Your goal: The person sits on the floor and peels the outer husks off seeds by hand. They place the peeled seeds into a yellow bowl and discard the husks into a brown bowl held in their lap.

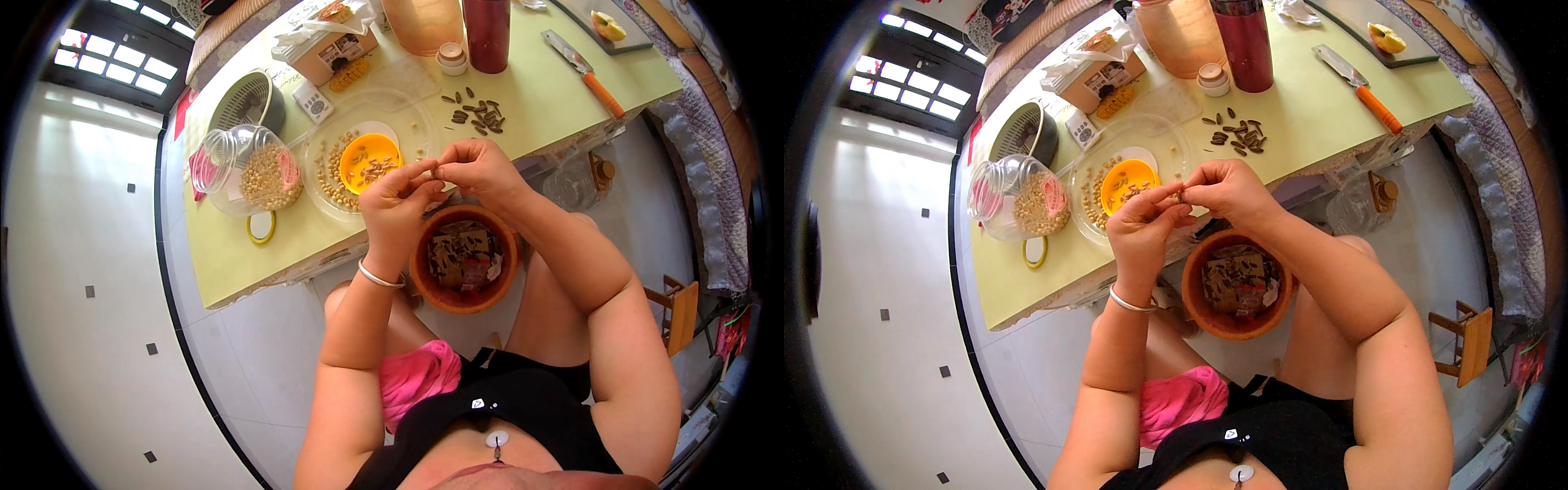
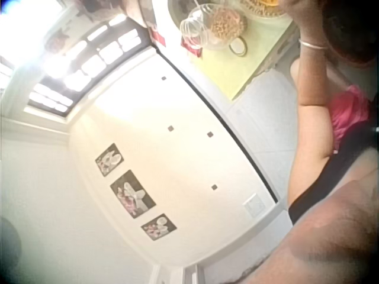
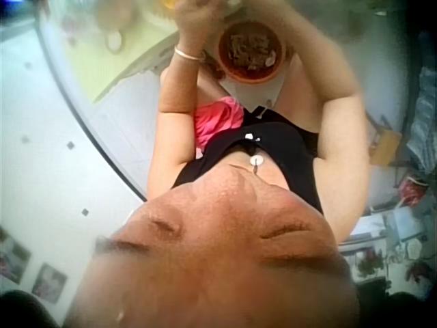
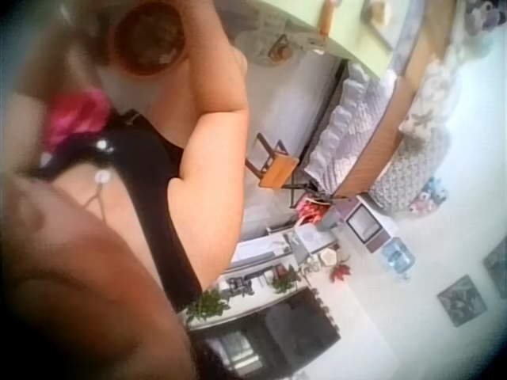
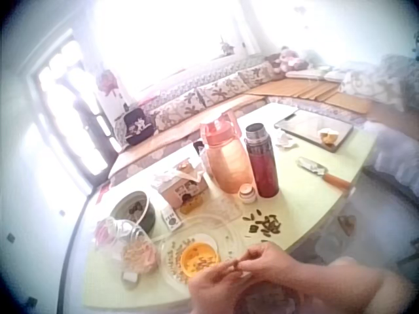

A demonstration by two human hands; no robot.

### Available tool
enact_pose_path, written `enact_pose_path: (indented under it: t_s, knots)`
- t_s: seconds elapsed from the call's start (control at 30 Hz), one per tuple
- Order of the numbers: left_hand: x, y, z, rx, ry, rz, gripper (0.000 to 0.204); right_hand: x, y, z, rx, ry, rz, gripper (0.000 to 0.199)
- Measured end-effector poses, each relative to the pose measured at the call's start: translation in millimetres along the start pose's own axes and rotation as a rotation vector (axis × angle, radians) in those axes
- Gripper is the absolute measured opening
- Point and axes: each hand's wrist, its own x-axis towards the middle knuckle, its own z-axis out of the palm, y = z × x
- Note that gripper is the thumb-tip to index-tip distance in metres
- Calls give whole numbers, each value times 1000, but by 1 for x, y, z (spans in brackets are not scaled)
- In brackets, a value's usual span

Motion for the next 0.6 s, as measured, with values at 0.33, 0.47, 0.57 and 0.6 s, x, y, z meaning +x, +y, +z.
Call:
enact_pose_path:
  t_s: [0.33, 0.47, 0.57, 0.6]
  knots:
    - [5, 3, -8, -48, -13, -98, 27, -2, 1, 4, 71, 52, 17, 7]
    - [4, 5, -4, 138, 23, -7, 18, -2, 1, 7, 142, 52, 57, 7]
    - [2, 4, -2, 363, 21, 124, 12, -2, 5, 7, 30, 1, -10, 9]
    - [2, 4, -2, 449, 15, 177, 10, -1, 7, 7, -18, -17, -40, 10]
